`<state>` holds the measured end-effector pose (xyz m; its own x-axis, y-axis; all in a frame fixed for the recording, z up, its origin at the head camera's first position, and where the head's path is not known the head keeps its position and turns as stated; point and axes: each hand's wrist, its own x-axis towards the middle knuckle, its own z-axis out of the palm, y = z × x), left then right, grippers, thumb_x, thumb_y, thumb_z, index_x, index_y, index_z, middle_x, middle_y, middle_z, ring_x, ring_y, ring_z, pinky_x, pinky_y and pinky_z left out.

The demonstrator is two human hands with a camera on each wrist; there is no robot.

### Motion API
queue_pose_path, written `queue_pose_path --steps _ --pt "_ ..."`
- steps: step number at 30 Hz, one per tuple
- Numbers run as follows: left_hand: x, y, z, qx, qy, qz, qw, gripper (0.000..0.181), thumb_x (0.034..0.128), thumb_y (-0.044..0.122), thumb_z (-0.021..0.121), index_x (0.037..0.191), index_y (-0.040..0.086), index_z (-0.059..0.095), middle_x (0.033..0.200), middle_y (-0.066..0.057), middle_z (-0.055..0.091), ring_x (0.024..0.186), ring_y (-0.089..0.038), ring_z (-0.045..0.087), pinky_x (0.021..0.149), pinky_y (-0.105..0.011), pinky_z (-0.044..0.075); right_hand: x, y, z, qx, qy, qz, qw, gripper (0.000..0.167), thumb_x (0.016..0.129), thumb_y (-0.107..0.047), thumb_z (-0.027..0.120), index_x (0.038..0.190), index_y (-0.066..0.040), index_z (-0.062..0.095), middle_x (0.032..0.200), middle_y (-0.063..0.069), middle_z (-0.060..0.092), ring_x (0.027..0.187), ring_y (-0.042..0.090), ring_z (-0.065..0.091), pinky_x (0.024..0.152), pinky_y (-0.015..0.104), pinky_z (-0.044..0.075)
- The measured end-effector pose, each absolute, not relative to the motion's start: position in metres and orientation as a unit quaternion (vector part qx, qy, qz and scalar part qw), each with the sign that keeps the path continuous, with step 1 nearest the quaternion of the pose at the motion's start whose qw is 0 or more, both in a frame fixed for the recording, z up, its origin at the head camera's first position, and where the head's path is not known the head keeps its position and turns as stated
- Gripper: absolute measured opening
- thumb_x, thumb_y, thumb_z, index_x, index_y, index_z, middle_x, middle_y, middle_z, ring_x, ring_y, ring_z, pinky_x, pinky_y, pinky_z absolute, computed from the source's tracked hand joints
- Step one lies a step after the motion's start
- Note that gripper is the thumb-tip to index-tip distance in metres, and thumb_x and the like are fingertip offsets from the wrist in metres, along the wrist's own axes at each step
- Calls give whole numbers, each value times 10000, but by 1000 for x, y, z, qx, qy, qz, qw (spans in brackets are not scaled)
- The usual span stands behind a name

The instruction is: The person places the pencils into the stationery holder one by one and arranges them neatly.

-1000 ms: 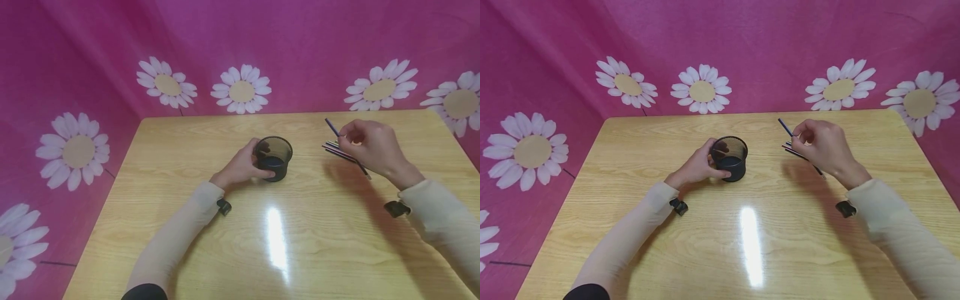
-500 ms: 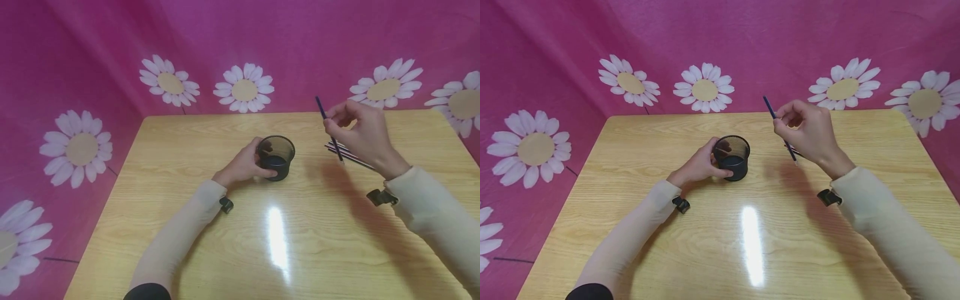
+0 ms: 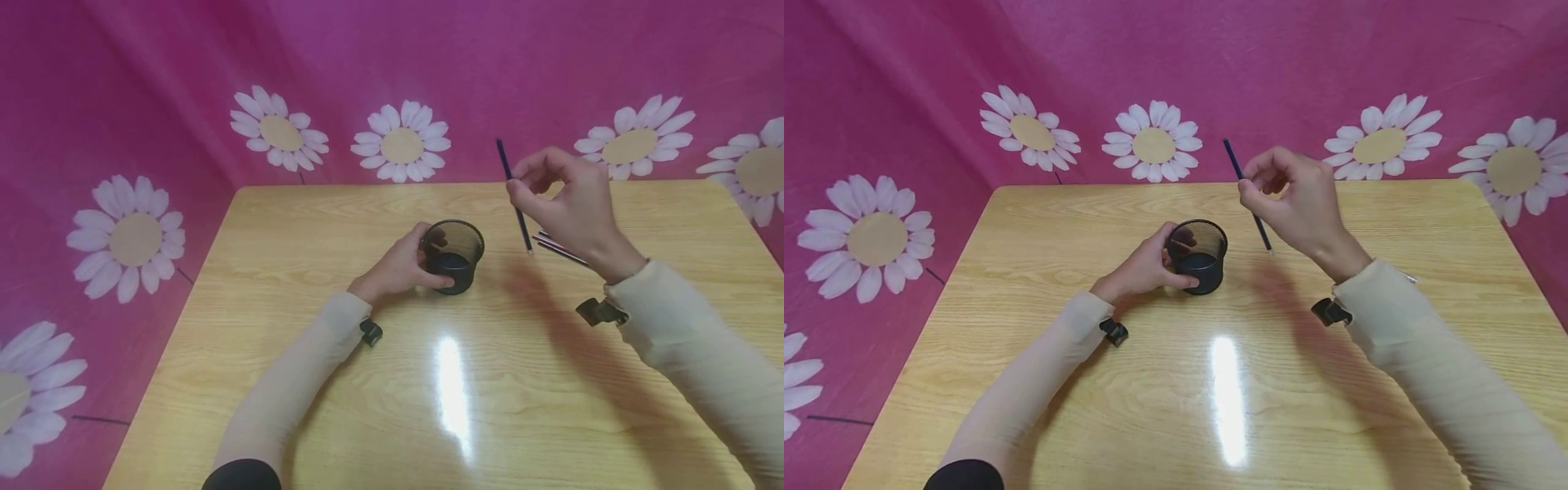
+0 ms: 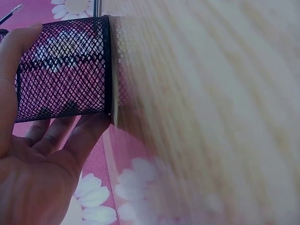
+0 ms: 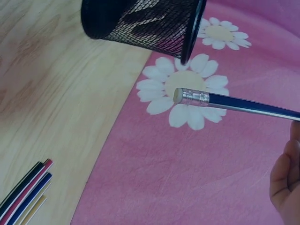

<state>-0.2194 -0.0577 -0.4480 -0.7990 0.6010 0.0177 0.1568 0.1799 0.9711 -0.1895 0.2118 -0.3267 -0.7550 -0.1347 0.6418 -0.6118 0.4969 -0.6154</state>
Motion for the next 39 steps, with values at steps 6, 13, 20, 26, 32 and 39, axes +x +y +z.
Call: queue_pose_path --steps 6,13,20,26,32,39 --pt "-220 -58 -447 255 743 590 189 839 800 -102 927 1473 -82 426 1452 -250 536 1307 -339 611 1121 -315 502 -190 204 -320 237 -811 456 281 92 930 -21 759 966 64 751 822 -229 674 723 37 637 713 206 510" --pt "-219 -60 -448 252 742 592 190 833 800 -110 923 1470 -70 429 1458 -246 533 1325 -345 597 1124 -312 499 -193 193 -316 251 -790 481 285 103 932 1 742 986 89 733 839 -216 685 728 81 644 737 208 537" --pt "-219 -61 -448 250 746 586 194 827 816 -68 932 1476 -22 435 1465 -214 541 1352 -313 585 1127 -284 487 -196 183 -317 261 -775 495 294 89 918 31 740 973 100 730 829 -206 688 712 86 646 713 211 538" --pt "-219 -60 -445 245 748 584 199 811 818 -56 937 1457 -5 441 1467 -216 552 1343 -322 605 1122 -275 488 -199 176 -320 256 -768 510 293 77 921 55 744 975 106 721 831 -199 693 717 105 650 709 219 539" --pt "-220 -60 -445 243 748 585 199 802 815 -59 936 1447 -11 445 1463 -229 562 1323 -330 628 1113 -292 502 -200 169 -325 246 -767 525 276 88 926 33 753 979 97 724 839 -192 707 732 115 662 728 236 544" --pt "-219 -60 -444 249 750 580 196 822 808 -55 942 1458 -39 439 1479 -248 557 1342 -349 608 1125 -309 497 -200 165 -335 245 -775 521 260 102 922 -25 764 969 64 744 809 -170 700 721 101 646 713 246 516"
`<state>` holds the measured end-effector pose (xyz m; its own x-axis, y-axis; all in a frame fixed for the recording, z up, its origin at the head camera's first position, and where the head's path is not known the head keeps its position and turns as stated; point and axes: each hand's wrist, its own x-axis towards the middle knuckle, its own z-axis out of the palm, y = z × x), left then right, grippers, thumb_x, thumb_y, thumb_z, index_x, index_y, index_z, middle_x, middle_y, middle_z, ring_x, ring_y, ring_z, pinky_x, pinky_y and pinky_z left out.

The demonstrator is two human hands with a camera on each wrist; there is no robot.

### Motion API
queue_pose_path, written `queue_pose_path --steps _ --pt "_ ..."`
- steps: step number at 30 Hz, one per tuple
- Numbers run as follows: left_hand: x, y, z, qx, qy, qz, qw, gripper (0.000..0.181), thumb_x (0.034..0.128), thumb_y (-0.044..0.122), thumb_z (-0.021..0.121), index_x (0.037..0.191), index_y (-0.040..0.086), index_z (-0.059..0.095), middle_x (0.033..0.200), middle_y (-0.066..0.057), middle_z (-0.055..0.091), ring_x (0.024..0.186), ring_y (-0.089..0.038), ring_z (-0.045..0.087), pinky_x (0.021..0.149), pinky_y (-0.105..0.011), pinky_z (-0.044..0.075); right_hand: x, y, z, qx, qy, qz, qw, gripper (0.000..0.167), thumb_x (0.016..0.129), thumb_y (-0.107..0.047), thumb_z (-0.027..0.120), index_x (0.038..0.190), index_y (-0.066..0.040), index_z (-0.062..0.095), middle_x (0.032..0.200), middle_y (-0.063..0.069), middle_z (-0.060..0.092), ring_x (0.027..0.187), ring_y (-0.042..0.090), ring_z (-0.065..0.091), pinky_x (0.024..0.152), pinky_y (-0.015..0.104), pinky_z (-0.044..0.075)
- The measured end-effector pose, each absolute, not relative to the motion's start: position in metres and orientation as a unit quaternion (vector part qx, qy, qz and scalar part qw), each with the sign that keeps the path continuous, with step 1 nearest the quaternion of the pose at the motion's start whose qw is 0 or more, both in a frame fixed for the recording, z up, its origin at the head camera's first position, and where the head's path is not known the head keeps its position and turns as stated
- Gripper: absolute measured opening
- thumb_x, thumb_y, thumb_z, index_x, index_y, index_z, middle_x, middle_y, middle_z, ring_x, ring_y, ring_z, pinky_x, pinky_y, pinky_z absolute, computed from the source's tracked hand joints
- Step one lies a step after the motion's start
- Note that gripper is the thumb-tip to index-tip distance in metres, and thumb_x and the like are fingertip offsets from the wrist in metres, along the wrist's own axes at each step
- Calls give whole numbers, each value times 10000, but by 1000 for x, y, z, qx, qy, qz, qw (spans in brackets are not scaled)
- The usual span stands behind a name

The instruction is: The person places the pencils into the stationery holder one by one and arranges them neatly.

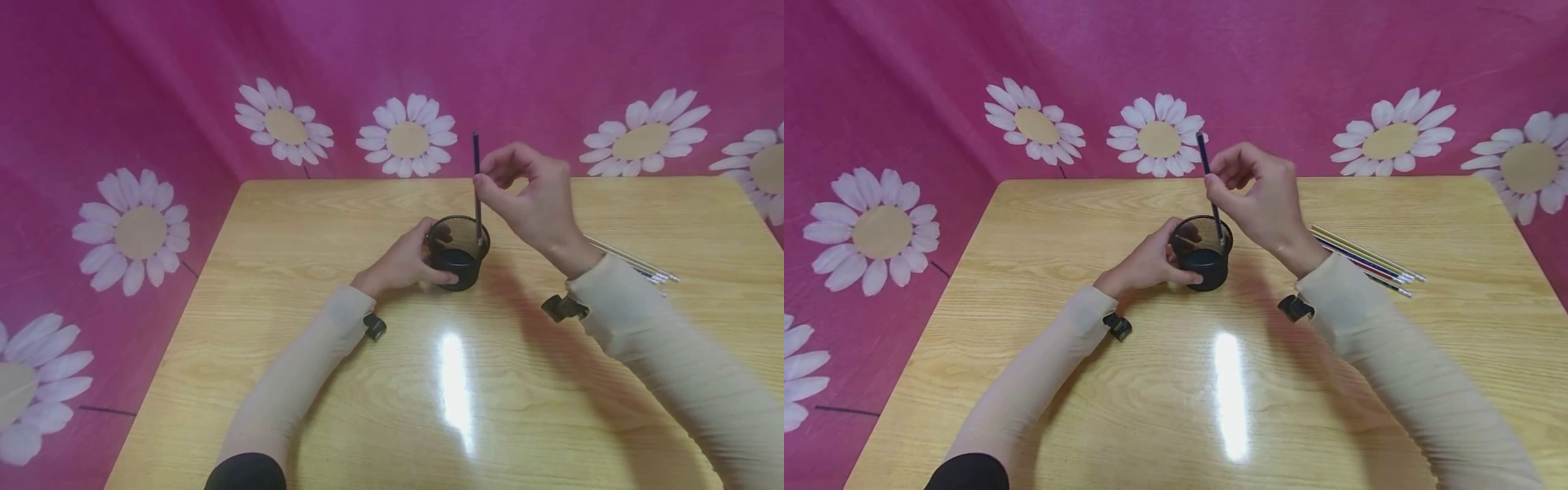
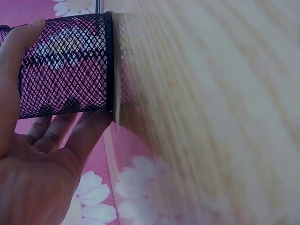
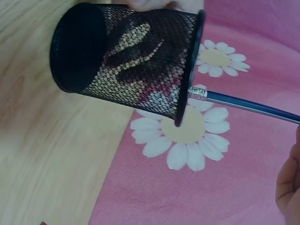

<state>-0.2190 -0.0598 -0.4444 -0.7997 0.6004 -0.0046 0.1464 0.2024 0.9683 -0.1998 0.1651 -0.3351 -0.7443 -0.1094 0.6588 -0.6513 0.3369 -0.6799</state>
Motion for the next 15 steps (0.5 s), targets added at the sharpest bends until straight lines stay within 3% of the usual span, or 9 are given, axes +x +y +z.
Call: queue_pose_path --steps 9,15 --pt "-219 -59 -445 250 754 577 190 806 813 -47 940 1451 -36 446 1462 -226 570 1300 -321 637 1111 -292 501 -201 157 -354 243 -790 514 229 59 914 28 764 971 38 752 795 54 731 726 64 649 702 247 503" --pt "-219 -59 -445 247 757 575 190 809 817 -44 941 1459 1 451 1468 -205 571 1287 -299 638 1106 -284 502 -204 154 -368 248 -802 499 215 60 903 36 773 952 10 750 792 67 739 718 42 625 661 240 442"
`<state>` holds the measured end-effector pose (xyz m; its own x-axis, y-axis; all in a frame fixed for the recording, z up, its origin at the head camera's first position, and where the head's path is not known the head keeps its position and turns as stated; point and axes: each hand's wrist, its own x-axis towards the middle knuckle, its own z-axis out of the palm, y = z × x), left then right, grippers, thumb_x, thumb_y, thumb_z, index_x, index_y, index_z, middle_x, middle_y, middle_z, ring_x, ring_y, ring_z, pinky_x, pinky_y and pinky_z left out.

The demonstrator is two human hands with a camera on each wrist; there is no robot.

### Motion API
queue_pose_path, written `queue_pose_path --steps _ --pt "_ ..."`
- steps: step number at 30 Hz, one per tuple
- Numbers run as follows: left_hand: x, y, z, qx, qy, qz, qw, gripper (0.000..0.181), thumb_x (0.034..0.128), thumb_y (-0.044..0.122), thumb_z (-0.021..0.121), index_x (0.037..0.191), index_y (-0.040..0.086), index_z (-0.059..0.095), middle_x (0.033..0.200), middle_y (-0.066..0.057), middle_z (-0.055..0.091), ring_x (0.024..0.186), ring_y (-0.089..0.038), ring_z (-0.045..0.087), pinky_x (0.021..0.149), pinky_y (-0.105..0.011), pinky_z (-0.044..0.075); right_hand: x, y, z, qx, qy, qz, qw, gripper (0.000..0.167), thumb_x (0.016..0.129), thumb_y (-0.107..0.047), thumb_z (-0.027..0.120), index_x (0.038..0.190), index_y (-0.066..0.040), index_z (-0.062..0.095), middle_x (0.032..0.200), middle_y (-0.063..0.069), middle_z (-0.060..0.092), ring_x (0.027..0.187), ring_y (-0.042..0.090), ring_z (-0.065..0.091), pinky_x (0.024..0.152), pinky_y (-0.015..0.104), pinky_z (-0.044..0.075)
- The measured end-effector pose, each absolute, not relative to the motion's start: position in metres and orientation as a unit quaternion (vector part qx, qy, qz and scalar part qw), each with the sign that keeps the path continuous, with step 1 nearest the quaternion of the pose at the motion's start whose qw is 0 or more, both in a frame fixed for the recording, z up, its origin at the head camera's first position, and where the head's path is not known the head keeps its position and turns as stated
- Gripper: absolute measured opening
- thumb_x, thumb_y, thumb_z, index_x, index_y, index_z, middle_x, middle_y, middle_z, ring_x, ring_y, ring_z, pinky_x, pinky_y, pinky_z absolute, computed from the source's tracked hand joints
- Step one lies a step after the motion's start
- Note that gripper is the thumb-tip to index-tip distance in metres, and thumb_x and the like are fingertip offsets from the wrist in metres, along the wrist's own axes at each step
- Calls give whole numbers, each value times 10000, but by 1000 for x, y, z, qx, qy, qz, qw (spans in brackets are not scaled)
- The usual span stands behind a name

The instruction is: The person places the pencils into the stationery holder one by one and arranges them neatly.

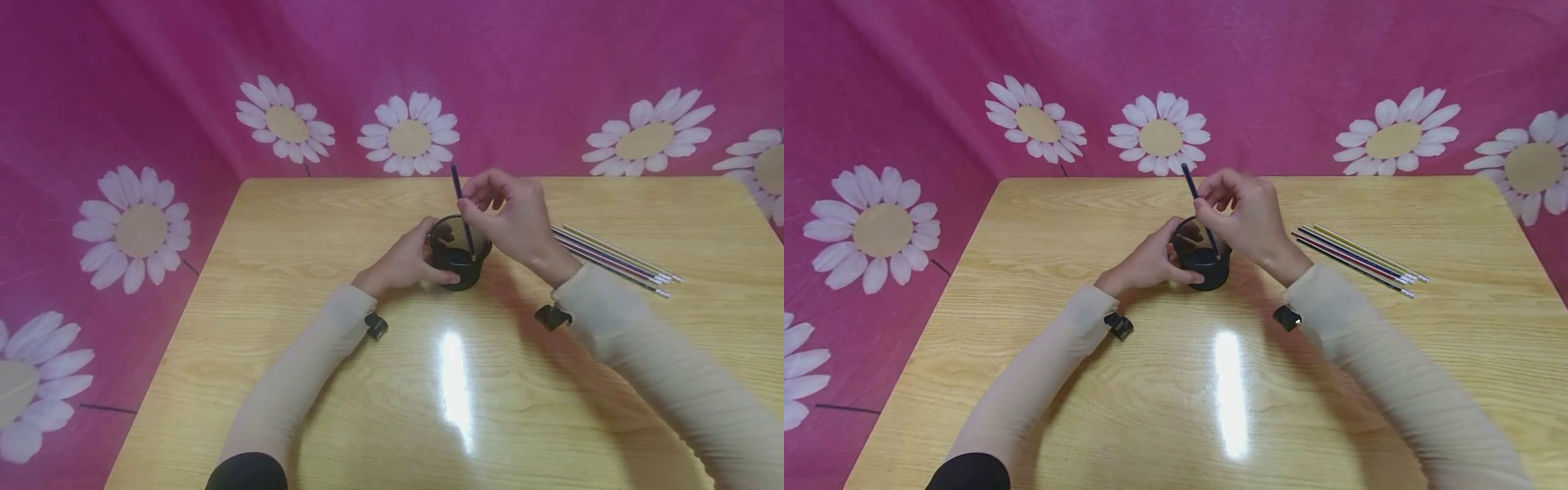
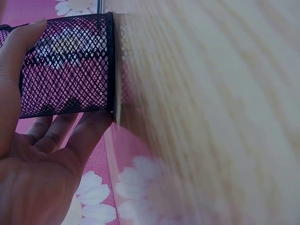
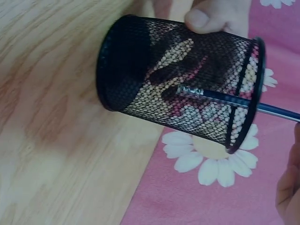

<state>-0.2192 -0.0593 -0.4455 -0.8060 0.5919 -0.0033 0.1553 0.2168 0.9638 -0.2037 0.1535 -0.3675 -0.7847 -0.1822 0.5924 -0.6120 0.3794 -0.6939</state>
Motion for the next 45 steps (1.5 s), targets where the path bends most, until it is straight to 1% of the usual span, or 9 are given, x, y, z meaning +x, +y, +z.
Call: queue_pose_path --steps 5,10,18,22,25,28,32,37,45 --pt "-219 -59 -446 249 760 570 189 820 814 -41 942 1467 6 449 1448 -202 576 1258 -288 650 1093 -289 513 -206 153 -375 254 -821 467 208 53 908 9 777 953 -11 758 810 54 747 714 99 611 632 216 422" --pt "-219 -60 -447 251 759 570 188 819 807 -32 950 1455 5 450 1426 -173 577 1241 -272 655 1083 -298 521 -206 150 -378 253 -847 429 186 43 926 -28 775 968 -23 773 819 54 755 702 157 613 601 196 424" --pt "-219 -62 -447 252 765 562 187 774 819 8 958 1419 50 471 1439 -125 596 1318 -246 605 1105 -280 496 -207 144 -377 249 -884 372 137 69 945 -105 754 985 -57 781 820 27 758 688 176 582 628 322 435" --pt "-219 -62 -446 254 761 566 191 824 830 8 951 1477 46 442 1473 -115 586 1343 -253 600 1109 -276 494 -209 139 -375 264 -892 343 135 82 943 -123 750 987 -63 782 818 22 762 662 177 590 624 353 438" --pt "-219 -62 -446 257 760 565 191 904 838 11 946 1555 55 398 1502 -98 574 1341 -235 601 1108 -277 498 -211 134 -375 275 -896 325 130 92 951 -141 749 988 -63 780 811 22 761 650 179 596 621 369 426" --pt "-220 -63 -447 263 761 561 191 935 850 21 940 1596 64 377 1508 -77 577 1322 -200 608 1104 -276 500 -212 130 -377 277 -901 311 118 88 959 -148 763 990 -67 780 810 24 762 660 186 609 626 386 420" --pt "-221 -63 -448 276 764 550 192 869 866 43 932 1572 78 426 1474 -55 607 1278 -172 627 1096 -295 510 -212 127 -380 274 -908 298 107 84 959 -154 783 991 -75 786 817 26 771 700 204 661 633 411 450" --pt "-227 -63 -454 279 766 544 202 804 863 104 948 1522 104 488 1429 -45 638 1236 -184 649 1081 -314 521 -212 125 -382 273 -911 290 106 92 948 -155 786 992 -74 785 814 37 769 741 240 688 657 454 496" --pt "-222 -64 -446 273 766 543 208 779 877 66 928 1521 79 489 1420 -69 646 1220 -212 666 1073 -312 528 -211 124 -383 264 -916 281 109 104 941 -176 790 1002 -91 795 826 31 776 786 267 695 664 487 517"
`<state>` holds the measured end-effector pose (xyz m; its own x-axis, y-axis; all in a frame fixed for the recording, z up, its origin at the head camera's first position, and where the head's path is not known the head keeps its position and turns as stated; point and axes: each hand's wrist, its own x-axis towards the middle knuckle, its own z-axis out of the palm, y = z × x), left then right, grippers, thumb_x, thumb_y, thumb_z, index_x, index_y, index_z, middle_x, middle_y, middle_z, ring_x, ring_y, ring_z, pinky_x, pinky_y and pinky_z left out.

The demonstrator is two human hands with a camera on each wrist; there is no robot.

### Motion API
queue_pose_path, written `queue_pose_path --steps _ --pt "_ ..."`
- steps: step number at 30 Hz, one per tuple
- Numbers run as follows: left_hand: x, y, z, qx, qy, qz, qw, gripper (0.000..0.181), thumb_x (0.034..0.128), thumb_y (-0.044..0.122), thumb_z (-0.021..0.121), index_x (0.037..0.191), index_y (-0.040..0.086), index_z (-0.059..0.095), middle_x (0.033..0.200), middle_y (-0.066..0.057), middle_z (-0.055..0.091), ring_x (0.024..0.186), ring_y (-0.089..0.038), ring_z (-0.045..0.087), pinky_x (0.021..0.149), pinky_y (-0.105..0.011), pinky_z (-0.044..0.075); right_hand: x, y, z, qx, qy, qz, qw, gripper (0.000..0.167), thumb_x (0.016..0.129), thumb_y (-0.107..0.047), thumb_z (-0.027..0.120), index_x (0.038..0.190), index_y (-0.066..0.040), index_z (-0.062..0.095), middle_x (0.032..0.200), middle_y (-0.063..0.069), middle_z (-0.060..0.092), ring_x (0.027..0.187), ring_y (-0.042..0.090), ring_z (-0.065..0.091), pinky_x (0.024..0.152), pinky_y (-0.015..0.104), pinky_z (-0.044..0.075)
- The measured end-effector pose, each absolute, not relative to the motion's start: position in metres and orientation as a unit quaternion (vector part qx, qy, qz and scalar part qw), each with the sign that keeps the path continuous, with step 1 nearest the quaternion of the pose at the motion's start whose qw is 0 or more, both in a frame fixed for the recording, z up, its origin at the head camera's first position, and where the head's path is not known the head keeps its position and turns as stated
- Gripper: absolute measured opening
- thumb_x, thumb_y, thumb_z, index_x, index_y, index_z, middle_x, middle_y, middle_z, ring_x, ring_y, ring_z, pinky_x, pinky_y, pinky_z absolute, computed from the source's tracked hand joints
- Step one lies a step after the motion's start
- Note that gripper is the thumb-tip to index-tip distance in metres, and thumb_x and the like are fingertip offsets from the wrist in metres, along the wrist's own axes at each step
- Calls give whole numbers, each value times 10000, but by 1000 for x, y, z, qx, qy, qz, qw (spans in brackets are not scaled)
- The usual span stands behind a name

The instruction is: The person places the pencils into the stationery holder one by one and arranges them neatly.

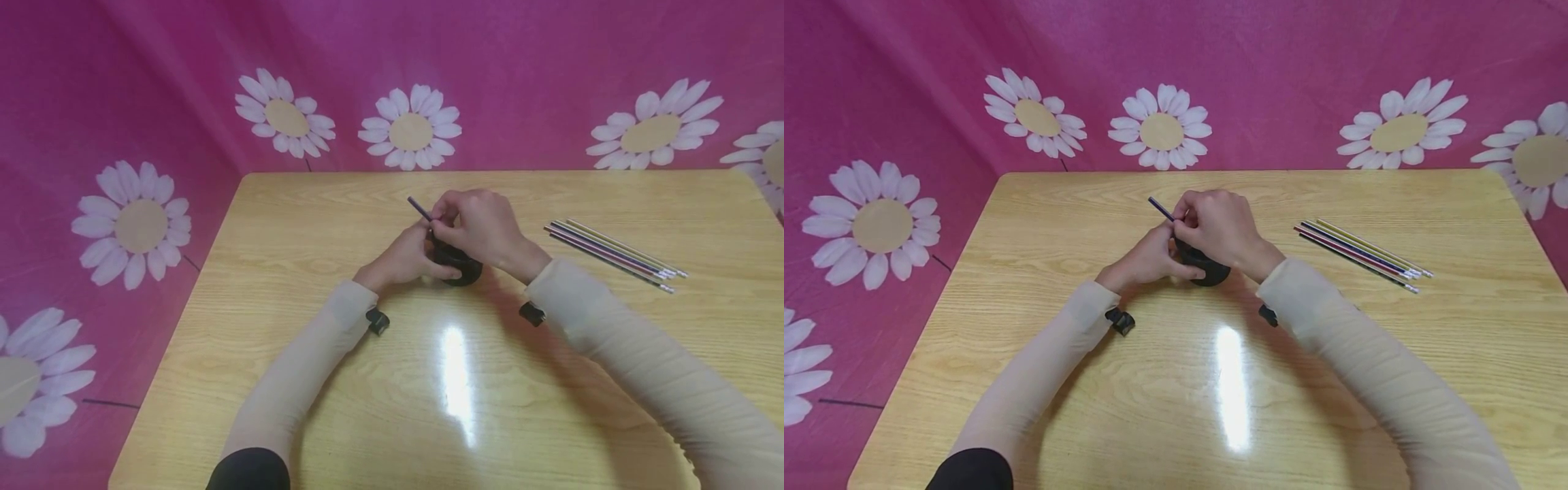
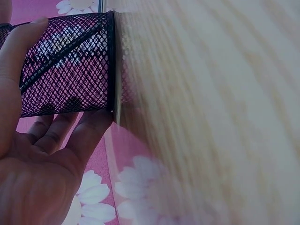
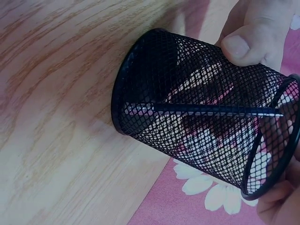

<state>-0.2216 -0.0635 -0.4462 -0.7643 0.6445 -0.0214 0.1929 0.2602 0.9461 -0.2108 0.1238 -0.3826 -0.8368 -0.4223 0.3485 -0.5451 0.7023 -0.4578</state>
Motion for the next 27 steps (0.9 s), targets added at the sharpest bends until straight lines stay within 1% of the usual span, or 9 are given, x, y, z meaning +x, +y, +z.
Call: queue_pose_path --steps 7,12,15,18,22,24,27 --pt "-223 -64 -447 272 769 540 205 866 873 63 930 1588 100 445 1445 -63 626 1246 -202 647 1088 -314 517 -210 125 -383 255 -918 283 110 118 948 -202 792 1025 -118 823 856 5 789 800 253 691 643 485 501" --pt "-222 -64 -447 276 769 541 201 908 876 51 926 1623 111 413 1477 -58 625 1289 -183 624 1117 -307 488 -209 126 -382 254 -915 292 116 127 959 -213 773 1031 -126 830 862 -6 791 734 203 664 621 450 482" --pt "-222 -63 -447 273 765 547 200 890 869 30 926 1607 106 435 1479 -65 632 1297 -180 626 1117 -306 489 -207 131 -379 251 -914 294 121 137 967 -237 782 1034 -125 823 867 -8 790 708 182 661 628 433 489" --pt "-221 -61 -448 268 761 556 200 885 847 11 937 1582 87 452 1490 -96 623 1307 -195 630 1113 -309 496 -204 141 -374 242 -914 298 129 138 965 -226 777 1033 -114 818 876 2 791 705 183 655 635 420 483" --pt "-222 -60 -449 259 768 555 190 872 808 12 963 1523 18 464 1506 -165 583 1311 -238 626 1100 -316 511 -202 159 -367 230 -912 304 150 122 960 -168 755 1030 -95 823 870 28 789 692 198 626 620 393 447" --pt "-223 -60 -449 255 771 554 185 870 795 10 970 1503 -15 464 1513 -196 561 1314 -257 619 1096 -317 516 -201 167 -365 225 -912 304 159 118 963 -157 749 1029 -99 828 860 27 786 681 193 617 614 381 432" --pt "-223 -59 -450 253 760 567 190 862 792 -25 961 1487 -61 452 1516 -243 542 1319 -296 623 1102 -327 519 -198 179 -363 212 -915 302 163 120 968 -172 743 1026 -121 834 857 8 783 681 175 611 623 367 422"
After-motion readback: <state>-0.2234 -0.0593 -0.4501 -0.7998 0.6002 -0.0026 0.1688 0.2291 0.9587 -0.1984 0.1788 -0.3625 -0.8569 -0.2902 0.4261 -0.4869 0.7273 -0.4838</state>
